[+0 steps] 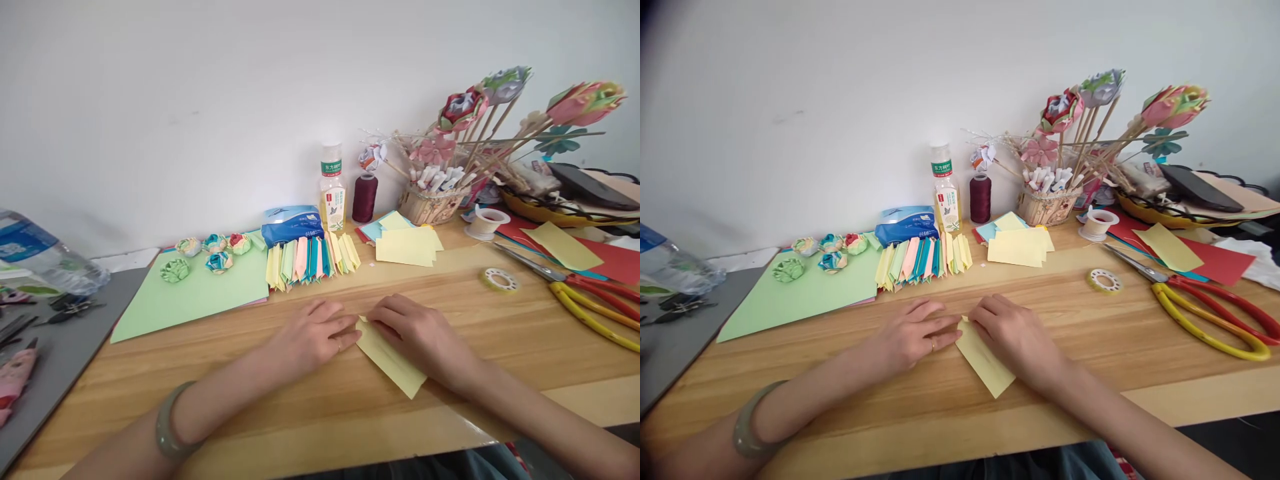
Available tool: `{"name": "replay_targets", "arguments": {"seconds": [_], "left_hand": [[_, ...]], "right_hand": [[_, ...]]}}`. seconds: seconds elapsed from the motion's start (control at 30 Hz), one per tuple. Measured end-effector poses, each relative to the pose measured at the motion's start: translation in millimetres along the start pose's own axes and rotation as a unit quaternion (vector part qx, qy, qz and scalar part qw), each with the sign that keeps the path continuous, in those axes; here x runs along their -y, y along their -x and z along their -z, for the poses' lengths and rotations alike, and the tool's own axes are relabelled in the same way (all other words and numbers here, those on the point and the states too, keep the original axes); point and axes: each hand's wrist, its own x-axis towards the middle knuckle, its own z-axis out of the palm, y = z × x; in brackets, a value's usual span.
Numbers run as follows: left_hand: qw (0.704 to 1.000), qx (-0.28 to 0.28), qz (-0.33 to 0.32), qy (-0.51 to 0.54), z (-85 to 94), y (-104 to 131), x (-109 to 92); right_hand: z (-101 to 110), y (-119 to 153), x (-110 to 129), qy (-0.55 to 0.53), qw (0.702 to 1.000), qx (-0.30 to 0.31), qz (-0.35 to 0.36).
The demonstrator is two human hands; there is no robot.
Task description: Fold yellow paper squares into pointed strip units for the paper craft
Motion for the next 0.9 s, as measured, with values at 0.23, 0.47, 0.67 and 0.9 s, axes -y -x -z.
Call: {"name": "replay_targets", "arguments": {"seconds": [0.23, 0.47, 0.67, 0.9], "left_hand": [[0.999, 0.034, 0.014, 0.009, 4.5, -6, -1], [0.992, 0.112, 0.006, 0.049, 7.7, -3, 8], [0.985, 0.144, 0.002, 0.095, 5.7, -3, 16], [0.98, 0.154, 0.009, 0.128, 6.8, -5, 22]], "right_hand": [[3, 5, 2, 0.093, 0.987, 0.012, 0.13], [3, 6, 0, 0.085, 0.985, 0.0, 0.151], [3, 6, -2, 0.13, 0.975, -0.013, 0.18], [6, 4, -1, 0.155, 0.967, -0.02, 0.201]]}}
